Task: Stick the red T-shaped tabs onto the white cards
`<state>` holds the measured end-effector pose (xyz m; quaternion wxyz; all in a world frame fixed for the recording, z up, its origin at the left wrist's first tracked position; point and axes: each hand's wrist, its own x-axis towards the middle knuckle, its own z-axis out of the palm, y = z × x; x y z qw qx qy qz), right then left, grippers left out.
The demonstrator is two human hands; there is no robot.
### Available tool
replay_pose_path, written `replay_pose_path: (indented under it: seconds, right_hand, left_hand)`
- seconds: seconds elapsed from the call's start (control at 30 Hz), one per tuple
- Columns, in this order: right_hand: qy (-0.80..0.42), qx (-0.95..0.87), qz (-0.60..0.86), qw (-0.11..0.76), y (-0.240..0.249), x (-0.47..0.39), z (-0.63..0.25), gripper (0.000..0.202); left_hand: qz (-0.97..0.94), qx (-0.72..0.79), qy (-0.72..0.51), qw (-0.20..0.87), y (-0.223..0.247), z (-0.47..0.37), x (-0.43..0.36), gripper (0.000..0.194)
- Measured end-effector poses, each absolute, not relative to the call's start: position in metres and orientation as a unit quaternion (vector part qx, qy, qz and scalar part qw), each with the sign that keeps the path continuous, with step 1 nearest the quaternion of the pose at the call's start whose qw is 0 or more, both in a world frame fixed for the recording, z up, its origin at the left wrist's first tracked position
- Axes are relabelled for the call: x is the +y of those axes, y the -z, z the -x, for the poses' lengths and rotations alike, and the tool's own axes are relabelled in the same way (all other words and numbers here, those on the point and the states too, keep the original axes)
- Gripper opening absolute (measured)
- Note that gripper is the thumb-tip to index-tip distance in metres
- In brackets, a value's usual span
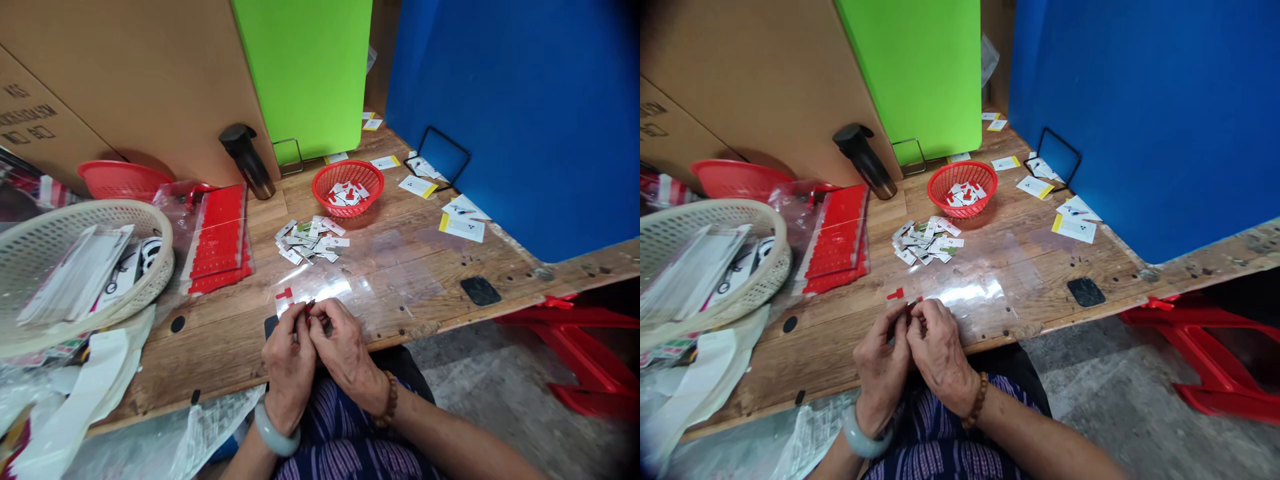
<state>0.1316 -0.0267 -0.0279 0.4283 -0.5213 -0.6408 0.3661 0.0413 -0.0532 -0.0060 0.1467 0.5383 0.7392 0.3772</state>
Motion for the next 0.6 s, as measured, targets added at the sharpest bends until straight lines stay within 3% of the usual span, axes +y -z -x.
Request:
replay_pose_path:
  seconds: [0.37,0.6]
  right_hand:
    - [-0.431,-0.584,0.524,0.445,0.019,-0.021,-0.136,0.012]
    - [-0.414,-0.616,0.507,0.439,0.02,-0.017,-0.147,0.014]
  left_hand:
    - [-0.468,0.727,-0.446,0.229,0.009,-0.041,-0.056,0.022]
    - [-0.325,0.682,-0.491,0.434,0.001,-0.04,-0.047,0.02]
